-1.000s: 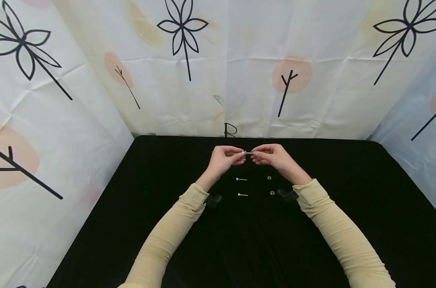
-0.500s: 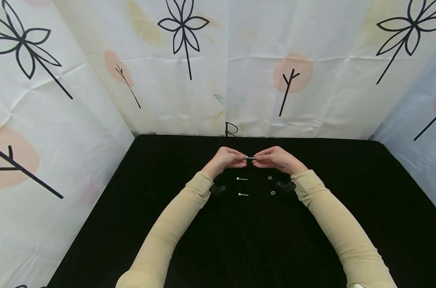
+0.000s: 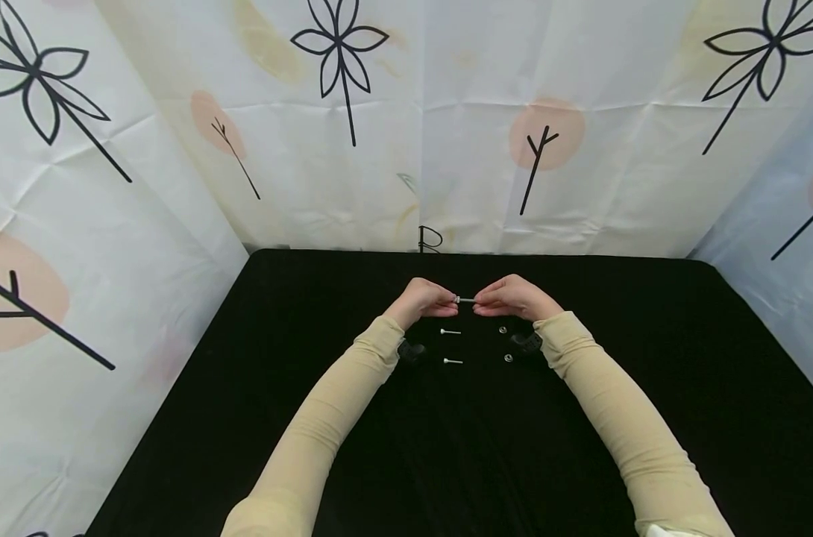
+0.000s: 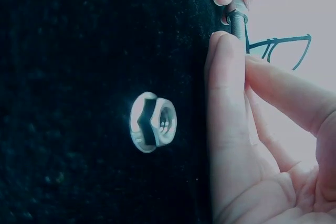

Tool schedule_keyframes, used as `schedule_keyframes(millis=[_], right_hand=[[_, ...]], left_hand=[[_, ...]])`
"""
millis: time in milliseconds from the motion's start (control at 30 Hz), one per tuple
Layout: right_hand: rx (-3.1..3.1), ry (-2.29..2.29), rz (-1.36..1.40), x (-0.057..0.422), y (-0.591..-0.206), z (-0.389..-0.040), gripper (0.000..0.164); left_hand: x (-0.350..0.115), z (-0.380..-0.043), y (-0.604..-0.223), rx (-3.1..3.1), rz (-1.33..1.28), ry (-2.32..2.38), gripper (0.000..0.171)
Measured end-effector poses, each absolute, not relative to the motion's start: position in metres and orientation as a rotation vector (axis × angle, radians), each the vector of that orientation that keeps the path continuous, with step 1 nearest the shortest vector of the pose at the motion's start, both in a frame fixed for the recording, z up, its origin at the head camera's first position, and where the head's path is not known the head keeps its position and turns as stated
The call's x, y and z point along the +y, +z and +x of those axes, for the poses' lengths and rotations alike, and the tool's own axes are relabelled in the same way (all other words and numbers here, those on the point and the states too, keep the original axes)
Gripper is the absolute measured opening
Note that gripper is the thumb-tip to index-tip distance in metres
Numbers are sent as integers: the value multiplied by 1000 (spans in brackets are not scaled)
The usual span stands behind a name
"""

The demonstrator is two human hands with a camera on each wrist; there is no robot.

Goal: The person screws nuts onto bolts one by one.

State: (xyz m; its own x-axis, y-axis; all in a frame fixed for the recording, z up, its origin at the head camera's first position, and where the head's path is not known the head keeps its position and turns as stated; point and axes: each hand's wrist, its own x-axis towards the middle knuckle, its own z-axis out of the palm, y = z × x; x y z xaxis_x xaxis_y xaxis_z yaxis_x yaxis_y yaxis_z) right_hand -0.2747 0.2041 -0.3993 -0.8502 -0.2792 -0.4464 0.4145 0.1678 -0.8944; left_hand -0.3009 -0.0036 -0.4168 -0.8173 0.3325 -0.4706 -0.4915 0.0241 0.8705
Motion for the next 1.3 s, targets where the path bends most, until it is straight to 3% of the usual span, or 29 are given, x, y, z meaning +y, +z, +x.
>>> schedule_keyframes(millis=[333,900,1300], right_hand=[[2007,-1696,127,202,-399,-273,30],[2006,-1668,-84,248,-385,-234,45],[2119,-1556,-262,260,-396,-218,37]], left_hand=[[-6,-300,-417,1742,-145,1860,14],[-40,-283,-405,1878,89,1674,23],[-48,-264,-414,1943,298,1611,22]])
